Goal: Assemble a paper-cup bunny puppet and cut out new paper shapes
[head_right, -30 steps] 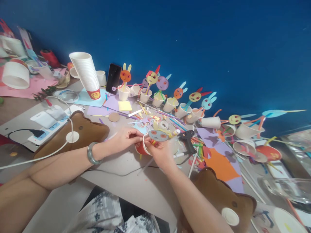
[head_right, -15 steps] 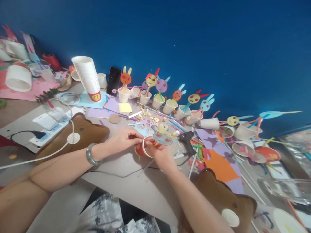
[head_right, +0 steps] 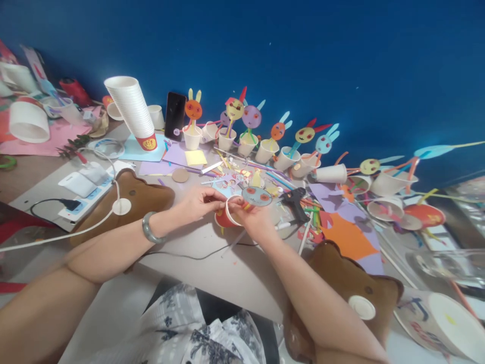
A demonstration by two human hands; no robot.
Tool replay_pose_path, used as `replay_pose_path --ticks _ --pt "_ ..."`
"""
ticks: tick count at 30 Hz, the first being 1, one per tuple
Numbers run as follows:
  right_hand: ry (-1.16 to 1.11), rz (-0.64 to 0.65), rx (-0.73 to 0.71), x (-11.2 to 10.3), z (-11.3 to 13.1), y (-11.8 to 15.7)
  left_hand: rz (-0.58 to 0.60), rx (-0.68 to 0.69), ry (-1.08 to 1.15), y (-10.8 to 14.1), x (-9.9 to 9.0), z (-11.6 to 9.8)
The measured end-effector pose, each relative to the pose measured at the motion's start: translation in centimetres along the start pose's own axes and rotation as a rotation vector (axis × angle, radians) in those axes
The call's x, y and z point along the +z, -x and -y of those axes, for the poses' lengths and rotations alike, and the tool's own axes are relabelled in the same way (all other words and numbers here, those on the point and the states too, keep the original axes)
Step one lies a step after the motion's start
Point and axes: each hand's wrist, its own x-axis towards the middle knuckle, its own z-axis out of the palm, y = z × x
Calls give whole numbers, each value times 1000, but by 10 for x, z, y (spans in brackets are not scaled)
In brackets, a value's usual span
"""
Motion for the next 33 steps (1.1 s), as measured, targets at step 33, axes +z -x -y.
replay_pose_path --ticks 33 --pt "-87 -35 90 2 10 5 -12 112 -145 3 -1 -1"
